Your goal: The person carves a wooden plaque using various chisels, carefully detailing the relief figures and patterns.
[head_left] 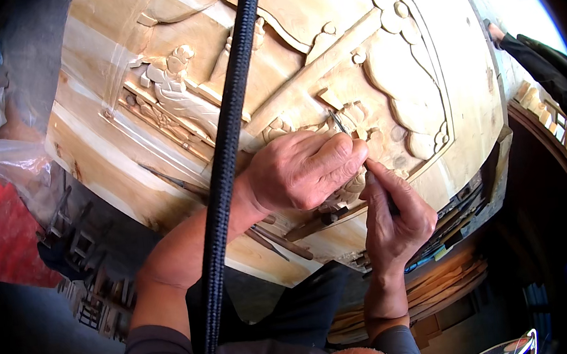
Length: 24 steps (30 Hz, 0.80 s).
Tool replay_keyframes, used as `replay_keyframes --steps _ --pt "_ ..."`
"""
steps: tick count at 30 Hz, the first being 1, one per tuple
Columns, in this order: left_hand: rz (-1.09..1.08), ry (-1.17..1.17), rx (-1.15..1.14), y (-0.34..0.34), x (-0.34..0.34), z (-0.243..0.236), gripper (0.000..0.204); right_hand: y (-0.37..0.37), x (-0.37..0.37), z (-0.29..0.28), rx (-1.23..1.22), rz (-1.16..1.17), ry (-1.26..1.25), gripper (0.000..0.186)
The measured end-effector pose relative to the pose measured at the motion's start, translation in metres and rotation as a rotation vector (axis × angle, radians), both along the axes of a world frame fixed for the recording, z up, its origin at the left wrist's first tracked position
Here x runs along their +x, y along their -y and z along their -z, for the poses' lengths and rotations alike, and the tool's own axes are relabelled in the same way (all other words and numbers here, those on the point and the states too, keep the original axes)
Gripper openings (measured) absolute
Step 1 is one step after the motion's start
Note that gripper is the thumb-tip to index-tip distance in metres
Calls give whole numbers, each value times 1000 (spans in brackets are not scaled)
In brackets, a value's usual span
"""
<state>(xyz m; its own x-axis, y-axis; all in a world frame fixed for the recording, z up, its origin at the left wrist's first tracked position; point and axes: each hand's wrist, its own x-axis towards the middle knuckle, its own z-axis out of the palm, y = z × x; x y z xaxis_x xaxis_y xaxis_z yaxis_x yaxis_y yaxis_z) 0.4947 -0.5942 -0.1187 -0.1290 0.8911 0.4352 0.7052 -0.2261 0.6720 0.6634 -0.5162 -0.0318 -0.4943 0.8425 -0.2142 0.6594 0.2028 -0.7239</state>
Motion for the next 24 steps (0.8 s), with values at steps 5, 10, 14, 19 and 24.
replay_keyframes --steps 5,10,14,19,24 --pt "24 -21 -1 8 -3 -2 35 9 -2 -20 15 -89 37 36" --pt "86 -38 14 14 -3 1 34 22 14 -20 122 -165 33 41" --pt "31 -28 7 11 -2 -1 36 18 12 -13 166 -166 35 42" --pt "23 -28 16 10 -3 -1 38 7 1 -26 210 -243 118 42" --pt "62 -32 10 13 -4 0 38 18 6 -28 266 -213 94 41"
